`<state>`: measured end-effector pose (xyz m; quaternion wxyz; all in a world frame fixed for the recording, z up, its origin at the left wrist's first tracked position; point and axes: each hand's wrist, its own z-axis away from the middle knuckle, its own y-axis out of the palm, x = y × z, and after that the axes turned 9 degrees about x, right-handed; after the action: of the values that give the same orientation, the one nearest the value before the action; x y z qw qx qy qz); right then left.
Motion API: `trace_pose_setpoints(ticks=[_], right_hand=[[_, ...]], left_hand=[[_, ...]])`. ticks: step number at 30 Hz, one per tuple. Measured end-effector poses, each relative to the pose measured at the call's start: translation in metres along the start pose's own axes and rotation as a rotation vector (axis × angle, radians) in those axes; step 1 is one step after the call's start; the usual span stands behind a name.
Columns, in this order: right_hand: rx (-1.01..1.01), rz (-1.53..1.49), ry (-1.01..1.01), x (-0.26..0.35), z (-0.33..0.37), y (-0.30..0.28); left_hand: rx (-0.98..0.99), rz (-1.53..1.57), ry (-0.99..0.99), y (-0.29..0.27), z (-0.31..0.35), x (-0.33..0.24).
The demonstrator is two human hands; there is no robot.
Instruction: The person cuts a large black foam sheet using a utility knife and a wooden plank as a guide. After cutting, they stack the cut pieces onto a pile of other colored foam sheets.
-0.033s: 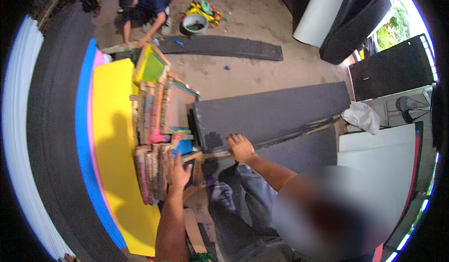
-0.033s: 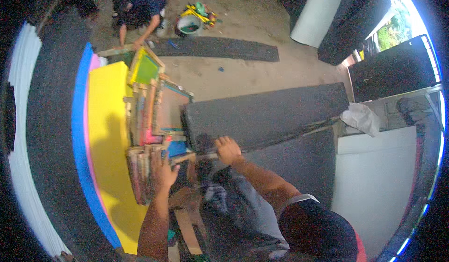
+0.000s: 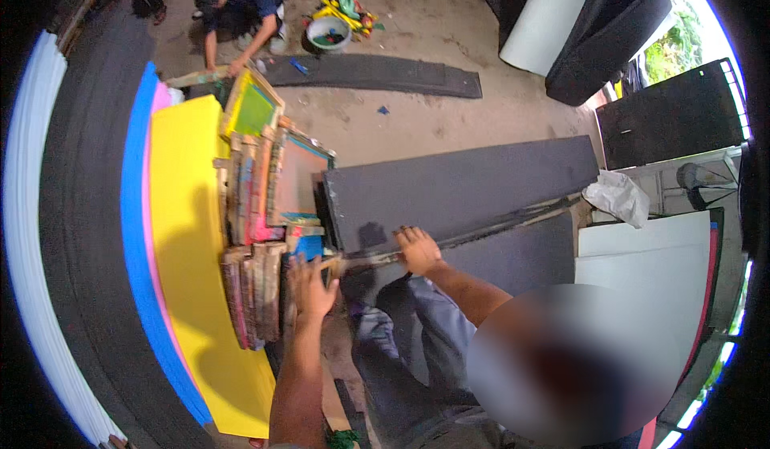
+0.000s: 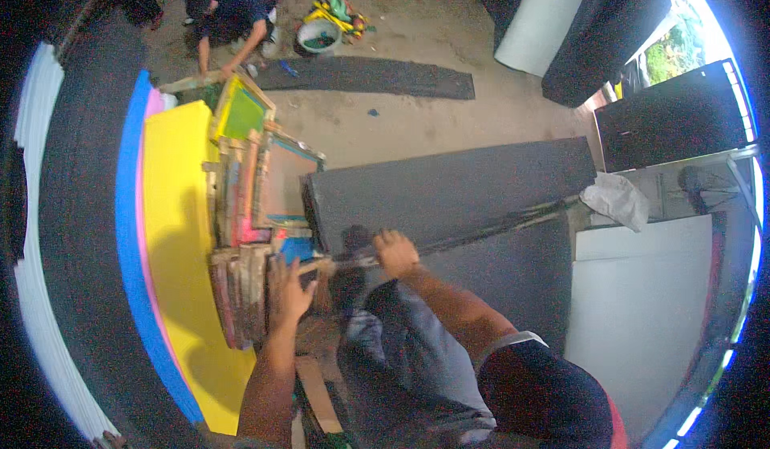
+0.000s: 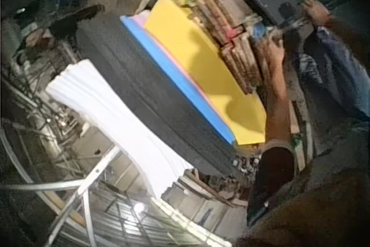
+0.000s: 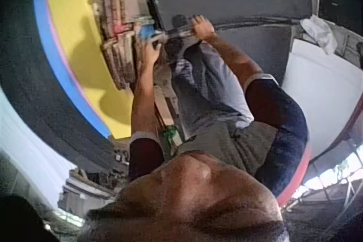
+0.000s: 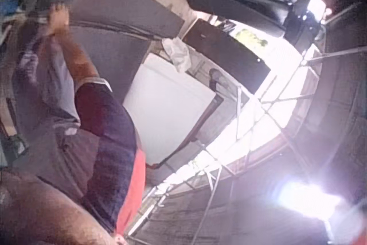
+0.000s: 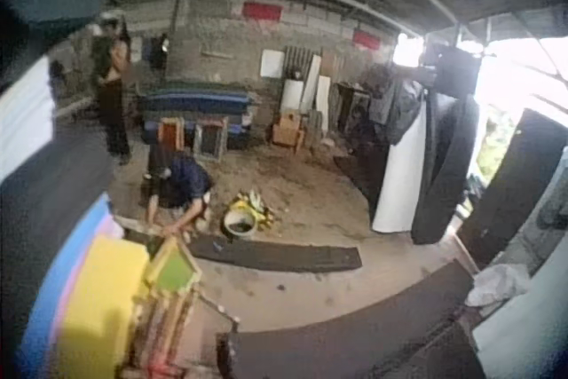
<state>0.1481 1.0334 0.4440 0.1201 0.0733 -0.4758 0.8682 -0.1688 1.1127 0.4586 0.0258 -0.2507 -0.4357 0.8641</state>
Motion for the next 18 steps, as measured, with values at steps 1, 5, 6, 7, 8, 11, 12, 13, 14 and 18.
trace_pose_setpoints(ticks=[1,5,6,7,8,11,12,13,14,18], right_hand=[[0.049,0.021,0.056,-0.038,0.012,0.021],[0.197,0.088,0.172,-0.14,0.02,0.076],[0.233,0.103,0.184,-0.157,0.015,0.08],[0.326,0.126,0.201,-0.172,0.006,0.085],[0.297,0.153,0.194,-0.2,-0.009,0.096],[0.153,0.147,0.173,-0.264,-0.04,0.148],[0.126,0.187,0.132,-0.272,-0.053,0.155],[0.094,0.225,0.097,-0.279,-0.066,0.16],[0.062,0.267,0.058,-0.29,-0.074,0.165],[-0.046,0.419,-0.134,-0.327,-0.083,0.18]], left_hand=[[0.062,-0.003,0.038,0.031,-0.008,-0.028],[0.249,-0.062,0.061,0.104,-0.05,-0.094],[0.268,-0.085,0.053,0.117,-0.063,-0.102],[0.288,-0.106,0.044,0.13,-0.075,-0.108],[0.297,-0.122,0.04,0.145,-0.093,-0.123],[0.274,-0.164,0.057,0.201,-0.136,-0.139],[0.259,-0.174,0.056,0.217,-0.146,-0.14],[0.282,-0.179,0.023,0.224,-0.156,-0.145],[0.284,-0.2,0.021,0.233,-0.166,-0.15],[0.287,-0.319,0.036,0.256,-0.198,-0.166]])
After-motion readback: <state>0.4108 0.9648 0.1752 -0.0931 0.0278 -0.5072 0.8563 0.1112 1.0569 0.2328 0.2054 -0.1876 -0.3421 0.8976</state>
